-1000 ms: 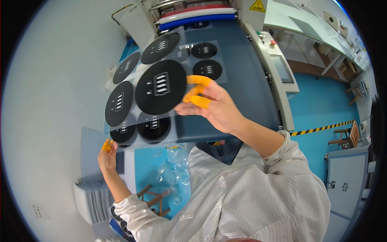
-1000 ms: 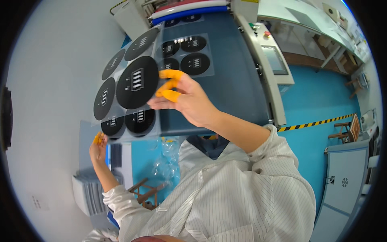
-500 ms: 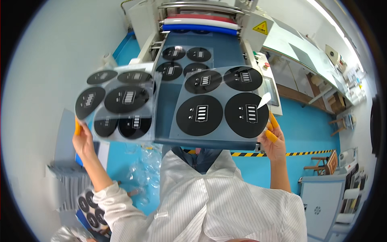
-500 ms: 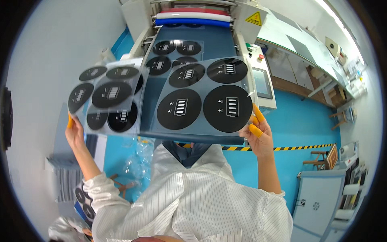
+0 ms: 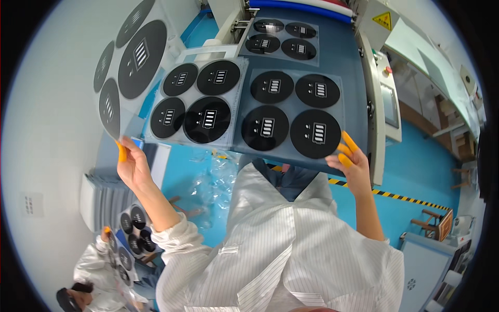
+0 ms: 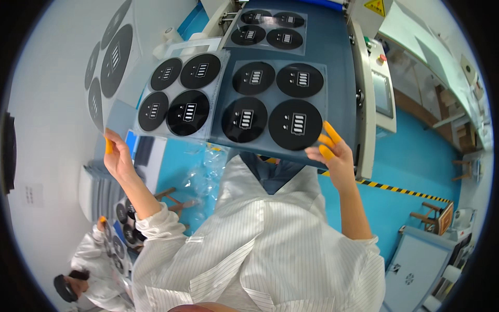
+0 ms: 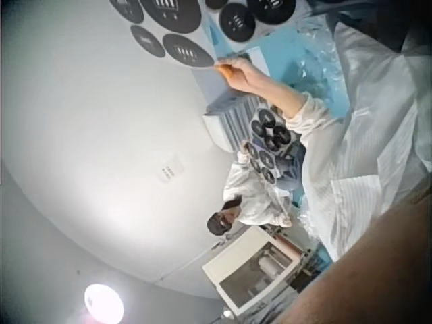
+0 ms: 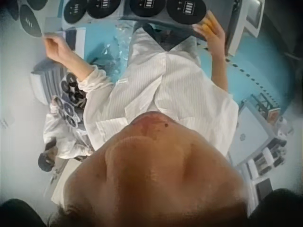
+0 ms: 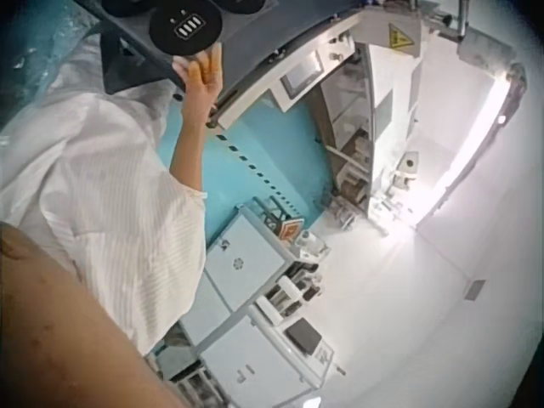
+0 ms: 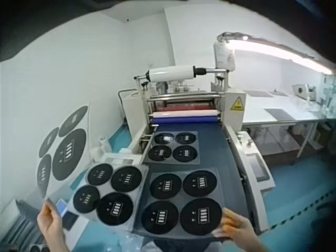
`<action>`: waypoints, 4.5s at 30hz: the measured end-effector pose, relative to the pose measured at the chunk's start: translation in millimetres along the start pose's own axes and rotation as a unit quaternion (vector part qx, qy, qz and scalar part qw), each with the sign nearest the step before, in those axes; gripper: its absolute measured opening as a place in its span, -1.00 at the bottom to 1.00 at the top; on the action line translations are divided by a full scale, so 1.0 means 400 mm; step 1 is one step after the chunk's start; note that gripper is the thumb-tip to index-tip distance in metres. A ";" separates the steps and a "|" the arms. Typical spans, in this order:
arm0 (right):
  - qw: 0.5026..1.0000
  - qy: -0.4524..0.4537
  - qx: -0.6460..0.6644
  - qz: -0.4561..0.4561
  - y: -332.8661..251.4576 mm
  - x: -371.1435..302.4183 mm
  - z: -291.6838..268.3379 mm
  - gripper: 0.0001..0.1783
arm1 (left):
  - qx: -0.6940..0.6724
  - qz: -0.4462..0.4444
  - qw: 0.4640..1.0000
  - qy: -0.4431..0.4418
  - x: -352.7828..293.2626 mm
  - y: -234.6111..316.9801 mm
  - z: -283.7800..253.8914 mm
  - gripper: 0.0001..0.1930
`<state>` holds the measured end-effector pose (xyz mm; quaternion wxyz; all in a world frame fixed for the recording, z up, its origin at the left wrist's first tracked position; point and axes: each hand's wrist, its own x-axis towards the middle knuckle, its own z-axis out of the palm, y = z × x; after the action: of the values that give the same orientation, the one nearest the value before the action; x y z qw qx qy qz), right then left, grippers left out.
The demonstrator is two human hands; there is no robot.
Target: The person sorts and moves component sheets containing circular components by hand, taking them from a conveyor belt and placing them into a white bin.
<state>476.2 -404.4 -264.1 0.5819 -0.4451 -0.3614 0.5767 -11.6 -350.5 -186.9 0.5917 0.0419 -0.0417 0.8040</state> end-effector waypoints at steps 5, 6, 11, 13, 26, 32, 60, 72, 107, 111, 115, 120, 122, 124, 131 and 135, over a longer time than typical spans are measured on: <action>0.999 -0.031 -0.006 0.023 0.027 0.092 0.056 -0.46 | -0.009 -0.024 1.000 -0.012 -0.033 0.024 -0.030 -0.83; 1.000 -0.023 0.004 0.019 0.034 0.112 0.067 -0.46 | -0.013 -0.027 0.999 -0.009 -0.032 0.025 -0.032 -0.84; 0.993 -0.008 -0.104 0.062 0.069 0.211 0.087 -0.52 | 0.015 -0.004 1.000 -0.025 -0.061 0.007 -0.050 -0.86; 0.979 -0.021 -0.202 0.034 0.079 0.248 0.082 -0.63 | 0.022 0.021 0.999 -0.009 -0.072 0.002 -0.052 -0.87; 0.721 0.077 -0.686 -0.063 0.030 0.425 0.121 -0.62 | 0.082 -0.003 0.996 0.016 -0.073 -0.070 -0.084 -0.82; 0.821 0.145 -0.551 -0.020 0.024 0.450 0.092 -0.50 | 0.069 -0.051 0.996 -0.001 -0.095 -0.117 -0.087 -0.78; 0.986 -0.044 0.155 -0.046 -0.009 0.125 -0.228 -0.59 | 0.903 0.282 0.301 0.121 0.123 0.100 -0.212 -0.81; 0.992 -0.042 0.120 0.001 0.005 0.103 -0.140 -0.61 | 0.954 0.277 0.107 0.032 0.133 0.087 -0.181 -0.86; 0.982 0.111 -0.151 -0.008 0.113 0.288 0.085 -0.58 | 0.037 -0.046 0.998 -0.017 0.033 0.015 -0.028 -0.77; 0.876 0.137 -0.451 -0.100 0.091 0.364 0.077 -0.59 | 0.010 -0.052 0.998 -0.024 -0.011 -0.010 -0.023 -0.77; 0.829 0.140 -0.530 -0.114 0.078 0.401 0.070 -0.56 | 0.006 -0.065 0.997 -0.028 -0.029 -0.019 -0.036 -0.76; 0.891 0.134 -0.431 -0.054 0.063 0.404 0.062 -0.53 | 0.065 -0.055 0.996 -0.008 -0.071 -0.086 -0.041 -0.75; 0.897 0.084 -0.414 -0.129 0.044 0.331 0.108 -0.53 | 0.078 -0.077 0.994 -0.020 -0.092 -0.113 -0.050 -0.73; 0.994 -0.030 -0.096 -0.042 0.010 0.262 0.145 -0.57 | 0.054 -0.097 0.994 -0.002 -0.090 -0.152 -0.057 -0.68; 0.992 -0.005 0.080 -0.097 -0.078 0.157 0.117 -0.61 | 0.367 -0.085 0.926 -0.021 -0.098 -0.330 -0.058 -0.71; 0.987 -0.014 0.148 -0.061 -0.080 0.129 0.029 -0.58 | 0.405 -0.147 0.901 -0.054 -0.132 -0.367 -0.050 -0.70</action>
<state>480.5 -350.1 -234.9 0.6704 -0.3227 -0.3070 0.5934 143.7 -354.7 -210.3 0.6315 0.3269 0.2628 0.6521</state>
